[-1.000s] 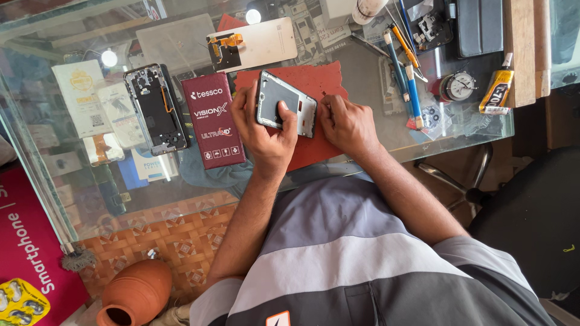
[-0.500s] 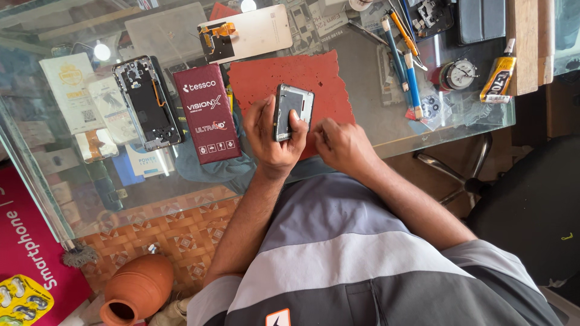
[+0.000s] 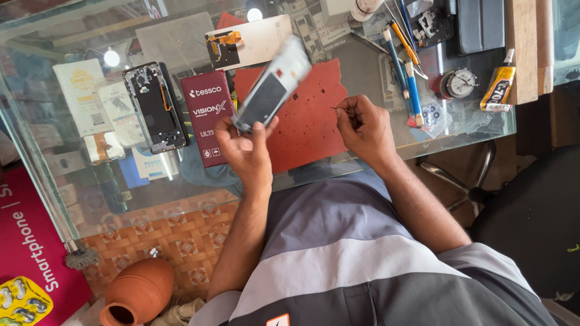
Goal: The person uses a blue plastic pry tool to scrape adhesive residue from the back of a disassembled smartphone. They wipe the device with a blue cloth and continue scraping the edges and surface of the phone's back panel.
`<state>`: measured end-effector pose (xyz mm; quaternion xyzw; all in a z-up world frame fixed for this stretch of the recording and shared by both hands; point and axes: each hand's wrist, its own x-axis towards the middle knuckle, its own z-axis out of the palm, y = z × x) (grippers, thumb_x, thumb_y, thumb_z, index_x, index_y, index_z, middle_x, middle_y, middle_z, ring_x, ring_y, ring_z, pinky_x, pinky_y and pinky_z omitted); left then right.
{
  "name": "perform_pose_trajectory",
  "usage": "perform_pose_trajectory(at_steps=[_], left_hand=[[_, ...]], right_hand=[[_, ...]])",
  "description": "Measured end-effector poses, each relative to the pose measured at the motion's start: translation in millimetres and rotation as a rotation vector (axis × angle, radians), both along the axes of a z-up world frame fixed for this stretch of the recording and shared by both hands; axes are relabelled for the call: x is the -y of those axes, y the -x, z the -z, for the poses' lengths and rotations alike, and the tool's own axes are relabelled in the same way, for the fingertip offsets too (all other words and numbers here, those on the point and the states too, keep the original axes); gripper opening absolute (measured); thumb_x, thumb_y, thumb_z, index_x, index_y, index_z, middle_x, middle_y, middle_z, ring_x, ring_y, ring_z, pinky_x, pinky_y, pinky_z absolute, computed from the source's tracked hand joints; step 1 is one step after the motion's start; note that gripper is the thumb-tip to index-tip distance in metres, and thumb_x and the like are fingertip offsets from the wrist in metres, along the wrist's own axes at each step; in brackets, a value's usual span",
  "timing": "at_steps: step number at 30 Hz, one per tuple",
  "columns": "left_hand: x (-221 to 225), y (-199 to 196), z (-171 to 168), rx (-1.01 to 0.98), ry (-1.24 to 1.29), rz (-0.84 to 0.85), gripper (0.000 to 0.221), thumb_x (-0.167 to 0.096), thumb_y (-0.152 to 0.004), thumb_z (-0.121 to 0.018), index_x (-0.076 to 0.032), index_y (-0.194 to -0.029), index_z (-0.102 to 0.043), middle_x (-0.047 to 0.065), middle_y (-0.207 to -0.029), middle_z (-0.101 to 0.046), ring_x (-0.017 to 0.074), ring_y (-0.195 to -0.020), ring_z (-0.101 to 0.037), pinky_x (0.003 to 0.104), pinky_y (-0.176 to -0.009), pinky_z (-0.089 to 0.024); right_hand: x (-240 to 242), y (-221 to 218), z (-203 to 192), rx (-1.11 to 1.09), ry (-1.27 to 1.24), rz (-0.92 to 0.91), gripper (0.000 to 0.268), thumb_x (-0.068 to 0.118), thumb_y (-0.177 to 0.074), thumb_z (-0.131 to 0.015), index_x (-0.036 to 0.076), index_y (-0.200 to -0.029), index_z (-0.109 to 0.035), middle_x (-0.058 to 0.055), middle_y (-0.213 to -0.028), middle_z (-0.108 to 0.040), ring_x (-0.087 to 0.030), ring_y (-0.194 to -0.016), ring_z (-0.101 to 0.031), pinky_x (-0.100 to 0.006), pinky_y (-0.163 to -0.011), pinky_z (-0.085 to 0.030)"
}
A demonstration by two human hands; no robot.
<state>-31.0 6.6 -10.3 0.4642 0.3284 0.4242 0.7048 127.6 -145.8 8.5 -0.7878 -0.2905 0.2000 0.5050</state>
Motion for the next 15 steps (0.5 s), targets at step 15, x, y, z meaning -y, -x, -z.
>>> perform_pose_trajectory(at_steps=[15], left_hand=[[15,-18,-29,-0.646,-0.716,0.426,0.057,-0.01,-0.09,-0.064,0.008,-0.141,-0.044,0.026,-0.089,-0.07,0.0453,-0.081,-0.071,0.05,-0.07,-0.055]], right_hand=[[-67,-30,22,0.493,-0.004,-0.123,0.014,0.013,-0.1,-0.071,0.003,-0.105,-0.063,-0.014,-0.087,-0.074,-0.034,-0.077,-0.073,-0.042,-0.065,-0.057]])
